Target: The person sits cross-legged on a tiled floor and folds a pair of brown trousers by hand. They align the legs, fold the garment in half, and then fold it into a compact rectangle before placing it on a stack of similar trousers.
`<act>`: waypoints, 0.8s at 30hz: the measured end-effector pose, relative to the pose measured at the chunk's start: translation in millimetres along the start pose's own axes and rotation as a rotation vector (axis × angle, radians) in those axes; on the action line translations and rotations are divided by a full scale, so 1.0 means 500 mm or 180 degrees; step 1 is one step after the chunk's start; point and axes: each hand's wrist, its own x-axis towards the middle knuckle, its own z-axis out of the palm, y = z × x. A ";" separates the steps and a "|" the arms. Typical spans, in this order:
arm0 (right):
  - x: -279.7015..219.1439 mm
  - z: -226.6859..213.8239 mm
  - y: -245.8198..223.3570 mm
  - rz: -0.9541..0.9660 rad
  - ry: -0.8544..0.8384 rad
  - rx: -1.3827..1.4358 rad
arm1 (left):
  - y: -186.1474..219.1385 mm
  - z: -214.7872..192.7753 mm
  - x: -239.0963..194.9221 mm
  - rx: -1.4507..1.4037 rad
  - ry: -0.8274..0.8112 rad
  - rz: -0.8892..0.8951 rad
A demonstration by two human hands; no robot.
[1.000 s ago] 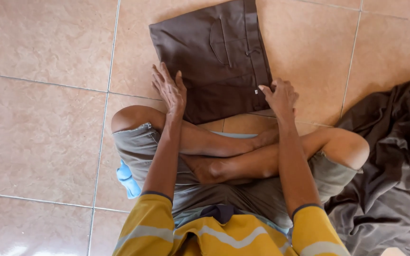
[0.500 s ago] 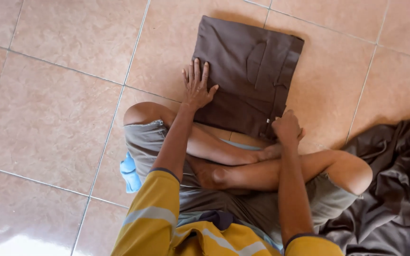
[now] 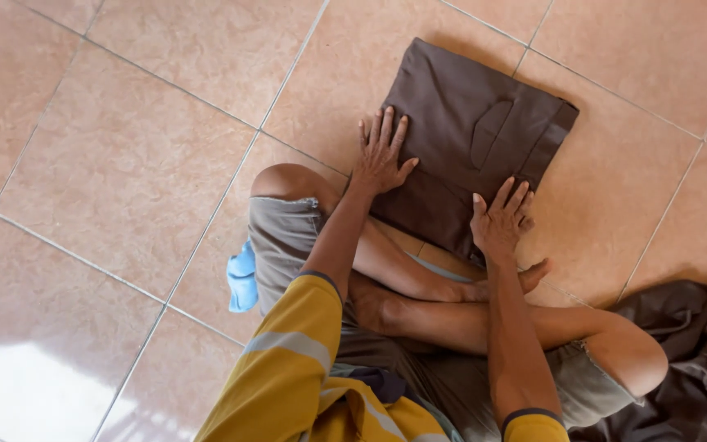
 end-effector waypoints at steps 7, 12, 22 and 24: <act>0.035 -0.053 0.017 0.0334 -0.2122 0.0854 | 0.073 -0.094 -0.071 0.0505 -0.0315 -0.0315; 0.052 -0.076 0.018 0.0450 -0.2838 0.1008 | 0.011 0.033 -0.141 0.0570 -0.0927 -0.0311; 0.013 0.031 0.028 0.0269 -0.1736 0.0428 | -0.023 0.216 -0.115 0.0001 0.1266 -0.0185; 0.038 -0.036 0.018 0.0420 -0.2340 0.0671 | -0.029 0.238 -0.106 -0.0060 0.1252 -0.0234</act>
